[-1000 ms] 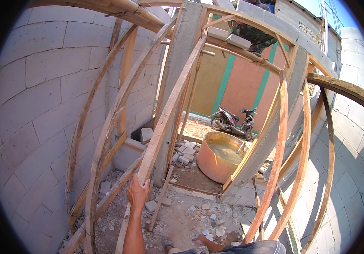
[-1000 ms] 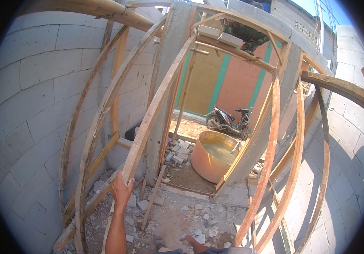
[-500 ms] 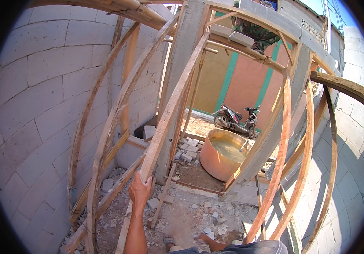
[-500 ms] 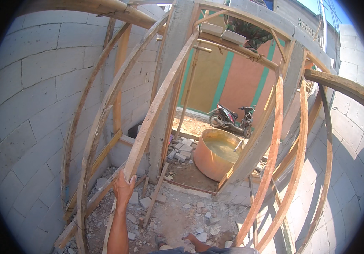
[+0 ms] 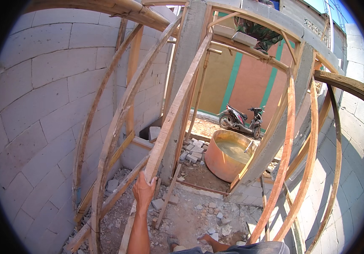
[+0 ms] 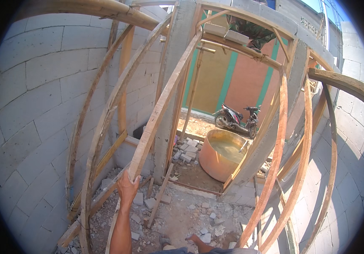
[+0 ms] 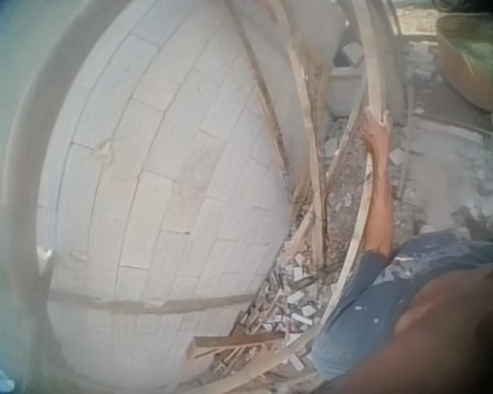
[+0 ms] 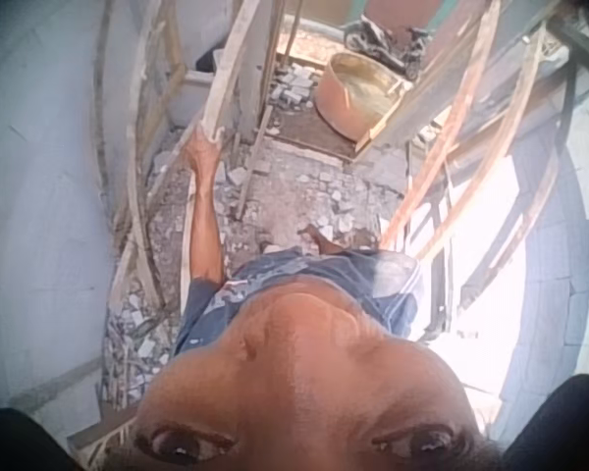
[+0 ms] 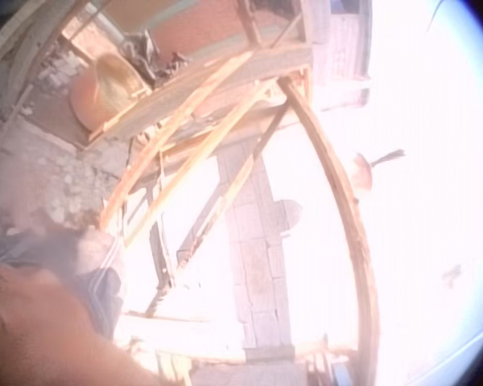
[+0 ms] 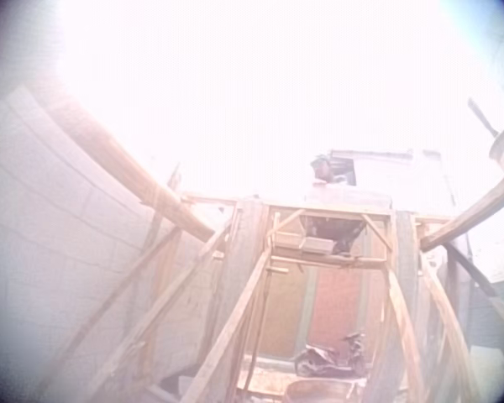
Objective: The person uses a saw to cut lightweight concrete building blocks, then hands a block to another person at a construction site.
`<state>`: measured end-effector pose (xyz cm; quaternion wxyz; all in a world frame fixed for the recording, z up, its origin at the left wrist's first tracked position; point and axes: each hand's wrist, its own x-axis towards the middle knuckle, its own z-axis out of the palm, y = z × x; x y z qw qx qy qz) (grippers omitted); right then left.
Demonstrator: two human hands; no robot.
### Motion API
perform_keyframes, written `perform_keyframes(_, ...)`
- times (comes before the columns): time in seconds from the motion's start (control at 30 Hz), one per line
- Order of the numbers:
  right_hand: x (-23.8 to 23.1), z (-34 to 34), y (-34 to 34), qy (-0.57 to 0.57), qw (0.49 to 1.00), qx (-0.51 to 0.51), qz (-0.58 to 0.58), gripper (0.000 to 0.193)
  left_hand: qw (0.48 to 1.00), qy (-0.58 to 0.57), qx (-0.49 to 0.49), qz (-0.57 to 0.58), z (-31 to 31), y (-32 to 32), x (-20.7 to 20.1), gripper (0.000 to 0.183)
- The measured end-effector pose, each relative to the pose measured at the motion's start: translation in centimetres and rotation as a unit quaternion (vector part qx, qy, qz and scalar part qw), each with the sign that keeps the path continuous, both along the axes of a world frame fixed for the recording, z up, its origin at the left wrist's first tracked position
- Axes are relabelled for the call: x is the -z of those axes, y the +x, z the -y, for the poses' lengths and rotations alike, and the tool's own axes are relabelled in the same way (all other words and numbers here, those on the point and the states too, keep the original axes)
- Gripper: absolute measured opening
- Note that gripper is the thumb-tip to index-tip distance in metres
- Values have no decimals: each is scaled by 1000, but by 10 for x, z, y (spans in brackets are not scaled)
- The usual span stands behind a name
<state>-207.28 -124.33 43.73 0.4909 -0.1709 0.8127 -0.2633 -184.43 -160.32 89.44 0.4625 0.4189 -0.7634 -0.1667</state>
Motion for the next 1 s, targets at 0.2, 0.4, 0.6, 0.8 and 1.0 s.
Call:
perform_keyframes(0.2,22,-51,-72,-6,996,-19,-82,67,998,3,34,-48,-15,-31,-11,42)
perform_keyframes(0.4,15,-19,-26,-18,987,-86,-134,68,1000,4,9,-15,-5,-10,-3,43)
perform_keyframes(0.6,15,-32,-48,-12,1000,-17,-16,67,998,32,25,-39,-13,-22,-13,41)
perform_keyframes(0.8,34,-24,-57,-49,998,-29,-33,61,998,36,23,-44,-11,-20,-15,41)
perform_keyframes(1.0,43,-10,-24,-35,998,9,49,63,1000,3,7,-13,-7,-11,-5,43)
